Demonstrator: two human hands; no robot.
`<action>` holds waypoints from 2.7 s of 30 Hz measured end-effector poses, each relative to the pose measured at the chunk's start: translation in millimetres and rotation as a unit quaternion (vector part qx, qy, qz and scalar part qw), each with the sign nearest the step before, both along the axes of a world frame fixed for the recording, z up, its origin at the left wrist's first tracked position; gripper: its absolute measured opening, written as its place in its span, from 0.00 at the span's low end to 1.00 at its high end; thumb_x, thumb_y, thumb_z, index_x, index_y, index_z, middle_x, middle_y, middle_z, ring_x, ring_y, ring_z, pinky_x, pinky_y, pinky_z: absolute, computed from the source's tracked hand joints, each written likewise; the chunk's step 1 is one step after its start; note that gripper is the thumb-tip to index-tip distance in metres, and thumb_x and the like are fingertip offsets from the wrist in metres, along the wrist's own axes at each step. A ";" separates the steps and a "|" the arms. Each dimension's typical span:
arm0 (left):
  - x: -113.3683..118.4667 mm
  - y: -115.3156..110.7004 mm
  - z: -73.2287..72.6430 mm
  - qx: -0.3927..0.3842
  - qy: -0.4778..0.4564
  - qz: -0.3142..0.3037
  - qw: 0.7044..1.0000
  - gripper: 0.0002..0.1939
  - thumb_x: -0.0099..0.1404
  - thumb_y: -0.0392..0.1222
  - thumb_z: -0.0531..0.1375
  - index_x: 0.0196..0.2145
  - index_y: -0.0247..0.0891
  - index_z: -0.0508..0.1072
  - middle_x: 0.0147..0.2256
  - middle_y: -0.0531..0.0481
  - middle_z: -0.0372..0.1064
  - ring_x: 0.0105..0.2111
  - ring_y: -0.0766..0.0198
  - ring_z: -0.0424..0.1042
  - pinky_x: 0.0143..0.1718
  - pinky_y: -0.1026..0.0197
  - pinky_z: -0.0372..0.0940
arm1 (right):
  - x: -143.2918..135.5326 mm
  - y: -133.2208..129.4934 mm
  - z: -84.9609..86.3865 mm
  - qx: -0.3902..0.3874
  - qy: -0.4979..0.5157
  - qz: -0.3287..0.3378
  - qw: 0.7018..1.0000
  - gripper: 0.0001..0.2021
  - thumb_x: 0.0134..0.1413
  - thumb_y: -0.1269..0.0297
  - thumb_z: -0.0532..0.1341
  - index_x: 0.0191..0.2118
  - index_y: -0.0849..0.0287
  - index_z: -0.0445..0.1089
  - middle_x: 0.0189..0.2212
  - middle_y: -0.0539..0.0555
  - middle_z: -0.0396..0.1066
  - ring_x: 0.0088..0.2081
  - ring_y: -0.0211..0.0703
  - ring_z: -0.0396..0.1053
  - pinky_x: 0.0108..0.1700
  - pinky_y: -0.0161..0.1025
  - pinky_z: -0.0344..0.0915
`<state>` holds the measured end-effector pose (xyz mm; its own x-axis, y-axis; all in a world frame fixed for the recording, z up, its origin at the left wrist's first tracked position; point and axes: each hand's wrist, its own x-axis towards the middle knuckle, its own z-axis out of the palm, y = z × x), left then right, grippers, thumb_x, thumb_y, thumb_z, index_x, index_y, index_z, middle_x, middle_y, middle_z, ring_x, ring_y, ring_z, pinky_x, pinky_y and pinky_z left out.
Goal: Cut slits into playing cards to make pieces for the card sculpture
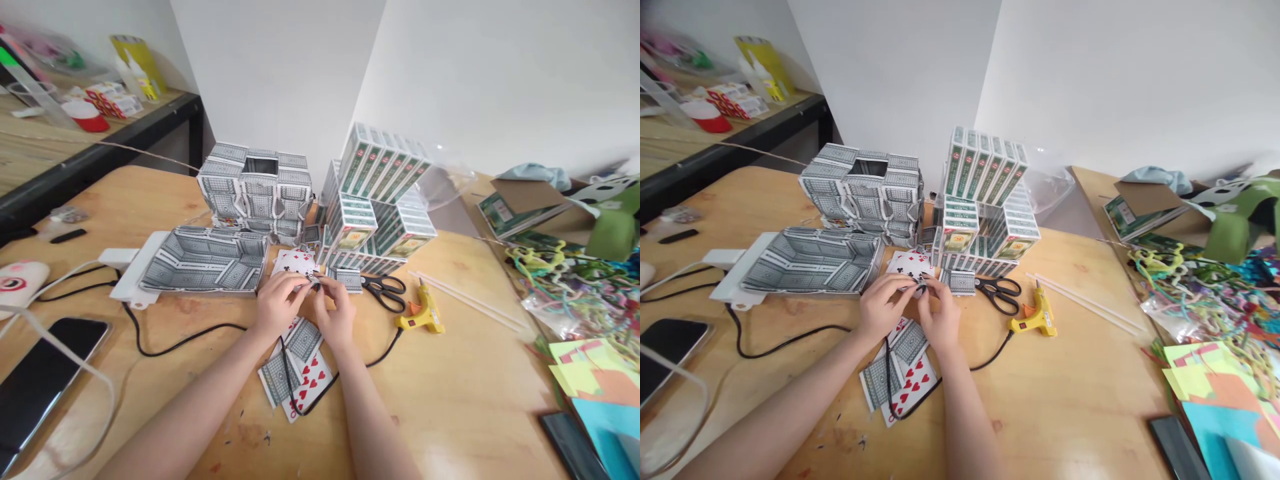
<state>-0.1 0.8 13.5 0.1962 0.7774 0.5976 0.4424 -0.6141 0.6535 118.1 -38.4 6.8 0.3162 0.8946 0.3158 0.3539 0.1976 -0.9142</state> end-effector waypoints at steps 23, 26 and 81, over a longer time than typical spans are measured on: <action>4.5 -1.5 -4.8 -0.108 -0.042 0.036 0.993 0.04 0.60 0.38 0.55 0.29 0.36 0.68 0.27 0.51 0.70 0.29 0.67 0.69 0.32 0.66 0.63 | 6.5 8.0 -1.6 -0.019 0.019 -0.012 1.000 0.14 0.52 0.65 0.54 0.46 0.57 0.64 0.35 0.54 0.70 0.29 0.38 0.66 0.31 0.35 0.63; 3.6 -0.7 -6.8 -0.161 -0.061 0.055 0.984 0.06 0.59 0.39 0.55 0.28 0.36 0.68 0.26 0.52 0.70 0.26 0.68 0.68 0.29 0.67 0.62 | 6.7 9.4 -4.6 -0.037 -0.016 -0.038 0.998 0.11 0.49 0.62 0.59 0.39 0.59 0.69 0.30 0.52 0.68 0.25 0.36 0.61 0.29 0.35 0.61; 2.7 5.2 -3.2 -0.280 -0.169 -0.029 0.944 0.04 0.54 0.37 0.56 0.30 0.36 0.69 0.32 0.49 0.69 0.34 0.64 0.68 0.37 0.62 0.64 | 8.6 8.4 15.6 -0.124 0.298 0.262 0.909 0.16 0.34 0.58 0.68 0.28 0.57 0.62 0.31 0.50 0.66 0.34 0.39 0.67 0.39 0.39 0.65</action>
<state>2.6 6.1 10.3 0.1191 0.9841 0.1318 0.1262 -0.1467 0.9811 126.6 -30.0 22.4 -0.1260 0.9920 -0.0040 -0.3018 -0.0422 -0.9524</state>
